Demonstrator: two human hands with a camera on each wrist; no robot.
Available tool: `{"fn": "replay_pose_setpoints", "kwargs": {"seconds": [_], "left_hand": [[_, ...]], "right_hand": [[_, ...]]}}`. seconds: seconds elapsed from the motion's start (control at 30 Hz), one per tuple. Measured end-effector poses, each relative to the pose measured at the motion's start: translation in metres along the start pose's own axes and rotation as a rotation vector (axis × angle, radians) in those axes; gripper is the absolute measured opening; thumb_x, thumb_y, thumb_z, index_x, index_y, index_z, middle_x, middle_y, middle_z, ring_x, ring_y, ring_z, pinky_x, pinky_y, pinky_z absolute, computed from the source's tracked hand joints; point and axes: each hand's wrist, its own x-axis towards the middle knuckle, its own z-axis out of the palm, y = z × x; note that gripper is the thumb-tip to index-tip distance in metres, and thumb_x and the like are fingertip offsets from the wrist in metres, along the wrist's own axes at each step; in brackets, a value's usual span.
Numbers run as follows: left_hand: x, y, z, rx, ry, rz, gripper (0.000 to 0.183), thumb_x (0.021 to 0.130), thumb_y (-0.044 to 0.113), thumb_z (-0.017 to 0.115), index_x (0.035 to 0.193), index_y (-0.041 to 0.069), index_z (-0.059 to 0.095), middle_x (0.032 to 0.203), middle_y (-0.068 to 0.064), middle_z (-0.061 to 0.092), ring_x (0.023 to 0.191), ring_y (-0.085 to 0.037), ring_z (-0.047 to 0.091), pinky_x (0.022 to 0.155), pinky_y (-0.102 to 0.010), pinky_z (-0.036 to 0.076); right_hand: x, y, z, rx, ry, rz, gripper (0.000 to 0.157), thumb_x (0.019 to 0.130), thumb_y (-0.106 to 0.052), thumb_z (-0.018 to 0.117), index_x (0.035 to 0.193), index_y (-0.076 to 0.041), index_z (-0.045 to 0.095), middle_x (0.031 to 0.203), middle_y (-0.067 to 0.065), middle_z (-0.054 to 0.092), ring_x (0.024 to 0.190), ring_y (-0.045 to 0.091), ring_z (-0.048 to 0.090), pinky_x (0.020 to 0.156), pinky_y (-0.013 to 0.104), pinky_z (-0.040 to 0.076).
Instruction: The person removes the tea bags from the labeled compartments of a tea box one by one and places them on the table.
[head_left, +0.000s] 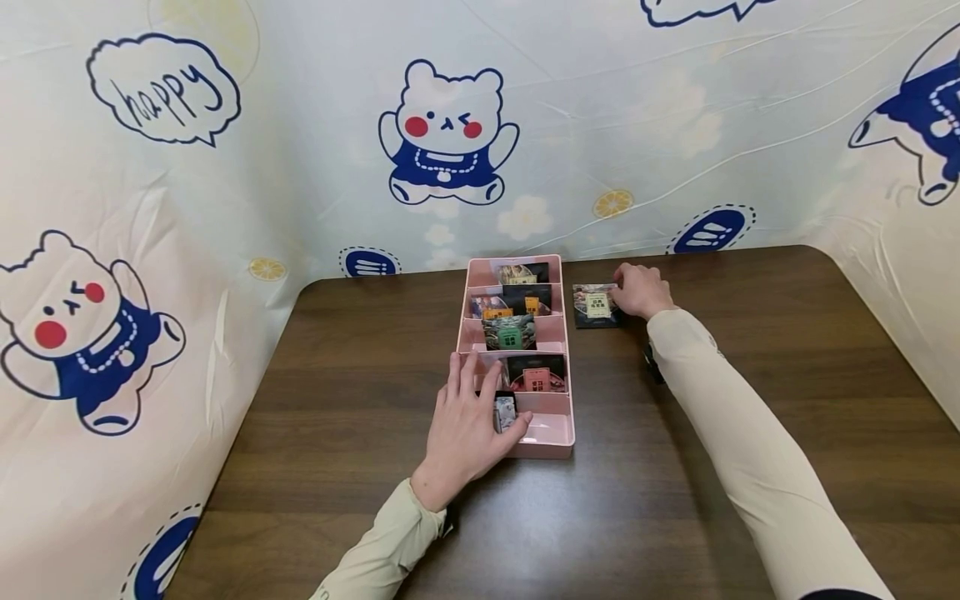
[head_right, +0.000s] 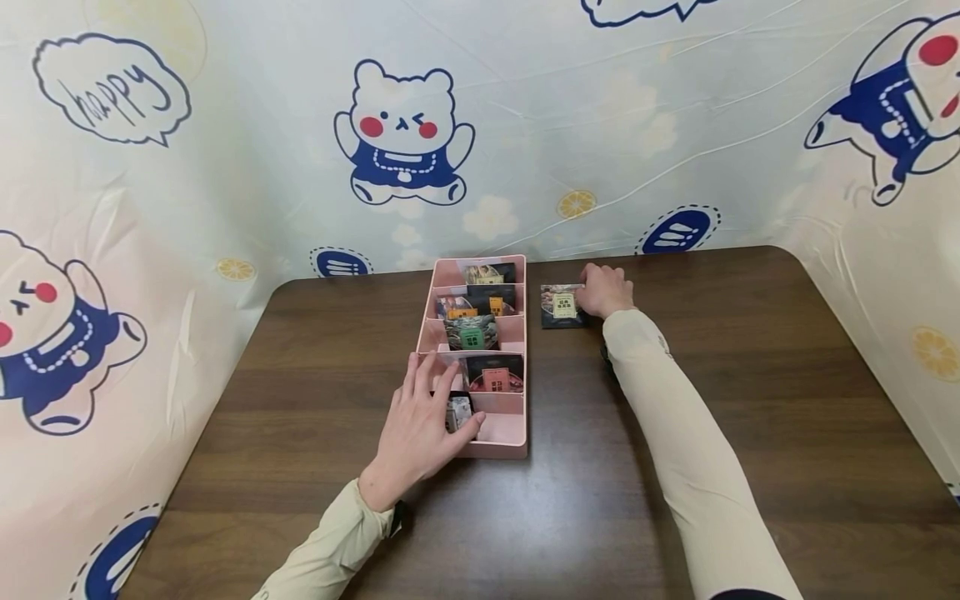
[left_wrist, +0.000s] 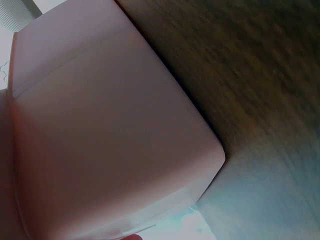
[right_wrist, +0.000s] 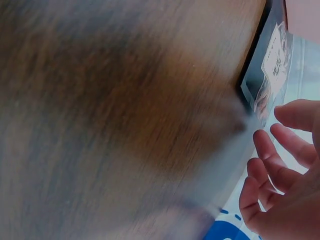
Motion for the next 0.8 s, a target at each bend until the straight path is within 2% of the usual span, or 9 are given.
{"fn": "replay_pose_setpoints", "kwargs": {"seconds": [0.5, 0.8], "left_hand": [[0.0, 0.0, 0.0, -0.005, 0.005, 0.0, 0.077, 0.083, 0.067, 0.052, 0.14, 0.015, 0.048, 0.151, -0.02, 0.035, 0.143, -0.045, 0.026, 0.096, -0.056, 0.044], [0.0, 0.001, -0.001, 0.0, 0.007, 0.001, 0.078, 0.083, 0.068, 0.052, 0.14, 0.016, 0.048, 0.151, -0.02, 0.035, 0.143, -0.045, 0.026, 0.095, -0.056, 0.045]], "right_hand": [[-0.001, -0.001, -0.001, 0.001, 0.008, -0.013, 0.038, 0.095, -0.023, 0.049, 0.126, 0.0, 0.052, 0.125, 0.025, 0.054, 0.116, 0.044, 0.039, 0.098, 0.062, 0.032], [0.0, -0.014, -0.005, 0.002, 0.036, -0.077, 0.037, 0.094, -0.019, 0.047, 0.127, -0.001, 0.053, 0.122, 0.023, 0.055, 0.116, 0.044, 0.04, 0.096, 0.062, 0.034]]}}
